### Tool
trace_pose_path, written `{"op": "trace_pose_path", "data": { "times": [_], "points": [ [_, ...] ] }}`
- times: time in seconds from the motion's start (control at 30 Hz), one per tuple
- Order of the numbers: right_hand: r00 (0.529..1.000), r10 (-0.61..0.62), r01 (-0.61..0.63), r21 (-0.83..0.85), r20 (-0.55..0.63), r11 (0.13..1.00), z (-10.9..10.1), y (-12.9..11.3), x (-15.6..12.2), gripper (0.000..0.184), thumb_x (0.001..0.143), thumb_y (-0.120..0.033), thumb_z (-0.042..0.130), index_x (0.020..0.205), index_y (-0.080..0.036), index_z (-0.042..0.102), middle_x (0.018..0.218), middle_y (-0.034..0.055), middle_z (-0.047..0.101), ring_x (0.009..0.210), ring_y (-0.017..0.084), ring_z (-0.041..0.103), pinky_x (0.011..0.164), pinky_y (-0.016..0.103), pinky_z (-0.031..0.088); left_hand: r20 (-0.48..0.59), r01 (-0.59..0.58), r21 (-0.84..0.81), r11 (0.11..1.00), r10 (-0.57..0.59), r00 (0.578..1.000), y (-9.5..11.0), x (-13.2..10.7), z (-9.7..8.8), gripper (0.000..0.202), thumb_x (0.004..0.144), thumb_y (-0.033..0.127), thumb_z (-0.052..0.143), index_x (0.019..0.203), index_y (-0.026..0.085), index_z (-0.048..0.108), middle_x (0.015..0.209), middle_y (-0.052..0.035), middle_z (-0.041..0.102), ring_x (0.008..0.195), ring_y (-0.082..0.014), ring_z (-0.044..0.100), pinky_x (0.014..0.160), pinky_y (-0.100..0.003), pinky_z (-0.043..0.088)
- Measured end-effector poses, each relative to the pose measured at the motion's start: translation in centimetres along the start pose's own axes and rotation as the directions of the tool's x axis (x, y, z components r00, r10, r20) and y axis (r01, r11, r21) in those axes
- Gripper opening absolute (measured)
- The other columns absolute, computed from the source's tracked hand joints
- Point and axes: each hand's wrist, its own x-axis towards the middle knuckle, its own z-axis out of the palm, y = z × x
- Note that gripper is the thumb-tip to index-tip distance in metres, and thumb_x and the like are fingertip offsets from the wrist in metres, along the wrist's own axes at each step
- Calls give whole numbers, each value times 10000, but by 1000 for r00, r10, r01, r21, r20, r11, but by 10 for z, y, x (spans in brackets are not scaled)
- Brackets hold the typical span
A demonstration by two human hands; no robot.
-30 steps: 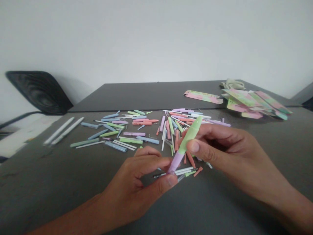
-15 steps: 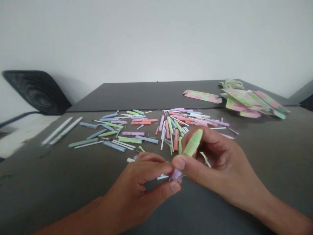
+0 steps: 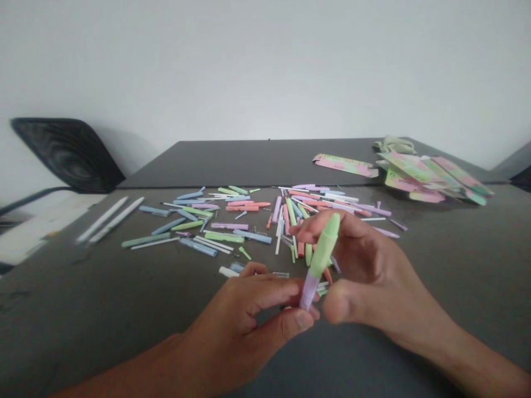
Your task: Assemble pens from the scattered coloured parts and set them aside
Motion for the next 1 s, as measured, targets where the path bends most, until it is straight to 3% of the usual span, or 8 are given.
{"op": "trace_pose_path", "data": {
  "times": [0.17, 0.37, 0.5, 0.6, 0.7, 0.8, 0.9, 1.0],
  "points": [
    [988, 117, -117, -10, 99, 993, 2, -2, -1, 328, 1023, -561, 665, 1193, -330, 825, 797, 17, 762, 648, 170, 676, 591, 296, 562, 38, 33, 11, 999, -33, 999, 1, 0, -1, 273, 1083, 368, 575, 977, 240, 791, 899, 42, 803, 859, -152, 690, 868, -287, 455],
    [1000, 0, -1, -51, -22, 999, 1, 2, 0, 376, 706, -525, 983, 950, -310, 795, 1036, 17, 783, 977, 233, 727, 796, 320, 610, 60, 36, -6, 999, -35, 998, -1, -1, 2, 294, 1086, 399, 581, 984, 232, 800, 878, 27, 804, 858, -158, 713, 875, -277, 479],
    [983, 112, -118, 30, 143, 993, -1, 2, -4, 466, 1021, -659, 596, 1307, -343, 785, 1121, 53, 793, 864, 209, 731, 717, 334, 597, 96, 62, -32, 998, -58, 994, 1, 0, 0, 346, 1098, 441, 557, 1042, 226, 822, 940, 0, 828, 926, -177, 727, 828, -259, 498],
    [981, 153, -154, -1, 119, 988, 1, 0, -3, 252, 1011, -518, 700, 1082, -317, 834, 826, 4, 753, 655, 150, 662, 594, 277, 537, 104, 50, -53, 997, -45, 994, 1, -1, 1, 374, 1109, 444, 536, 1050, 212, 824, 1005, -18, 839, 908, -171, 746, 818, -253, 515],
    [999, 34, -34, -12, 6, 999, 2, 1, -2, 273, 736, -427, 986, 881, -307, 787, 883, -30, 748, 899, 182, 728, 750, 260, 576, 107, 42, -47, 998, -37, 994, 0, -2, 3, 349, 1104, 424, 552, 1044, 216, 826, 1019, -14, 843, 896, -162, 752, 834, -248, 522],
    [996, 30, -34, 44, 88, 998, -1, 3, -3, 480, 846, -666, 823, 1205, -349, 801, 1176, 19, 786, 1214, 264, 695, 916, 330, 597, 112, 59, -70, 996, -51, 992, 1, -3, 2, 312, 1105, 371, 556, 1058, 228, 829, 1017, 8, 841, 955, -151, 751, 866, -226, 519],
    [976, 135, -149, 70, 171, 986, -1, 0, -4, 424, 1059, -600, 569, 1296, -329, 792, 1214, 57, 806, 997, 239, 756, 702, 323, 611, 124, 62, -123, 990, -47, 991, 4, -2, -1, 290, 1108, 302, 539, 1084, 219, 815, 1022, 25, 840, 975, -130, 752, 889, -203, 519],
    [985, 145, -146, 10, 98, 989, 3, -4, -2, 185, 970, -458, 772, 1002, -287, 836, 969, 30, 820, 708, 174, 712, 566, 283, 561, 127, 50, -103, 993, -37, 991, 4, -2, -2, 293, 1109, 318, 535, 1101, 224, 812, 1038, 20, 845, 976, -145, 757, 891, -223, 527]
  ]
}}
